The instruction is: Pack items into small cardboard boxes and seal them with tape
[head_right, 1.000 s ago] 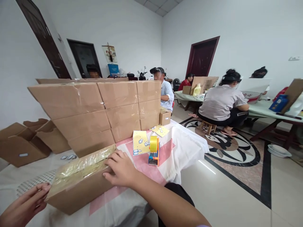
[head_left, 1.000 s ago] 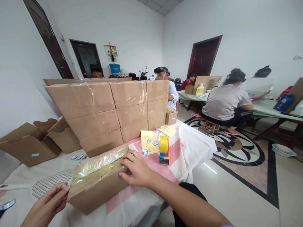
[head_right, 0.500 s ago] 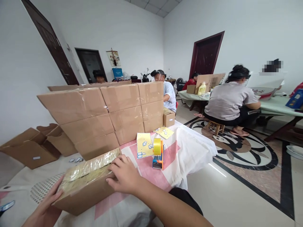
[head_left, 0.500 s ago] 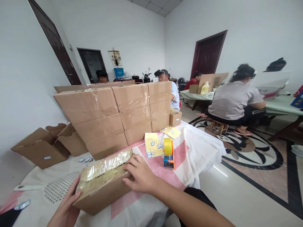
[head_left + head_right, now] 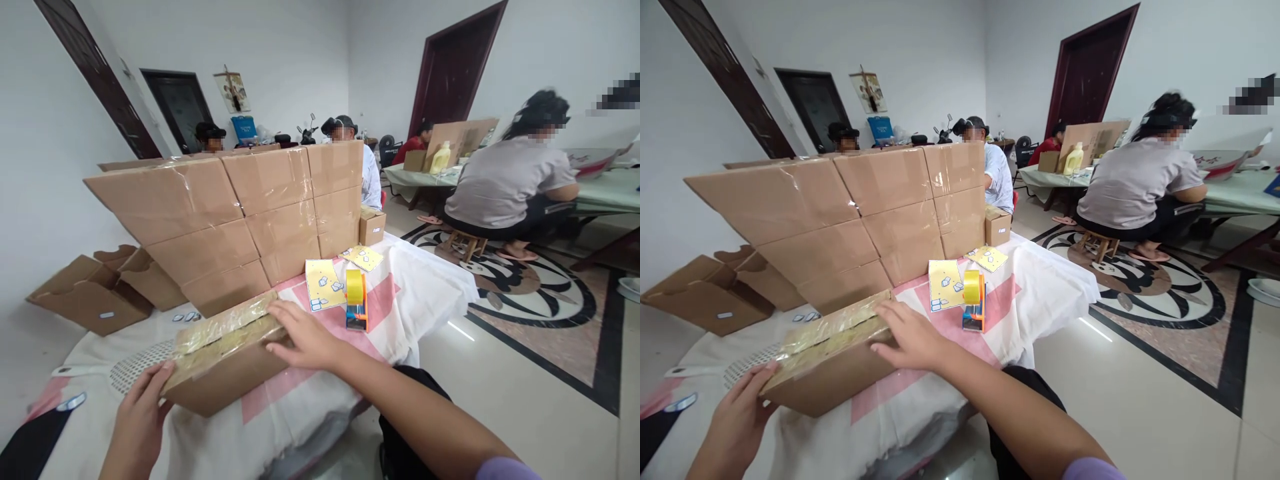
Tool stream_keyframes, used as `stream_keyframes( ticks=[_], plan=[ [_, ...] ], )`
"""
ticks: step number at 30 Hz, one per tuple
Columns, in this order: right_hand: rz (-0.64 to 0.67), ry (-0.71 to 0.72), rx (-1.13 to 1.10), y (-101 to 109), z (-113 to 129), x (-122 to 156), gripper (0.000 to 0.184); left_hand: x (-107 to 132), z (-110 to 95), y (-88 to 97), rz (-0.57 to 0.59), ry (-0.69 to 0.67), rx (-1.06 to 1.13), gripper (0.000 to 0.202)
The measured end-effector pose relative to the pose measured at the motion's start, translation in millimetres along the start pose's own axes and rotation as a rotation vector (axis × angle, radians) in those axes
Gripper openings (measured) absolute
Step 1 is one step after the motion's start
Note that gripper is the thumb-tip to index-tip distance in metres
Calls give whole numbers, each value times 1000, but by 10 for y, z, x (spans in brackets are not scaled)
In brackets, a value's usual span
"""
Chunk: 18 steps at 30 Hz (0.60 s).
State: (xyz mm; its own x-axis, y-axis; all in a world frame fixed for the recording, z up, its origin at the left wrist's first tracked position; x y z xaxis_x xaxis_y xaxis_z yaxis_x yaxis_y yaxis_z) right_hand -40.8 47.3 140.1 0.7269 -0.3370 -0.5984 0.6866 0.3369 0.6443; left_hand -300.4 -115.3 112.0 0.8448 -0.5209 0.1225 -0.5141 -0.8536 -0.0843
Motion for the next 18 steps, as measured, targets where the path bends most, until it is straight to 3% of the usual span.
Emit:
stream_keyframes(
  ticks=[3, 6, 8, 11, 15, 18],
  plan=[
    [-173, -78, -1, 275, -202, 6, 61, -1, 10, -129, -52, 145, 149, 20],
    [-413, -208, -10, 539, -547, 29, 43, 31, -6, -237, -50, 292, 242, 9],
    [-460, -318, -87, 589, -772, 49, 33, 52, -34, -267, -58, 327, 281, 12],
    [-266, -469, -77, 438, -985, 53, 29, 62, -65, -268, -63, 357, 317, 16],
    [127, -695, 238, 188, -1106, 19, 41, 67, -83, -273, -72, 360, 316, 17],
    [207, -804, 310, 219, -1200, 11, 43, 74, -86, -294, -90, 346, 311, 14]
  ],
)
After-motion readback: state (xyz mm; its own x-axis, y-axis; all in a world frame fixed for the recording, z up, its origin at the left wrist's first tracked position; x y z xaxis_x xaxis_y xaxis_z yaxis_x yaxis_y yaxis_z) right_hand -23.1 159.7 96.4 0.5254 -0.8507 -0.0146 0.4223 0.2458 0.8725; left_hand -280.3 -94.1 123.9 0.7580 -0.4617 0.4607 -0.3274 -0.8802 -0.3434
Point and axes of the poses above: each hand's wrist, its own x-axis away from the middle knuckle, its own y-axis out of the back of the hand, z = x × y, the point moved 1 cm from there along -x, towards the middle knuckle
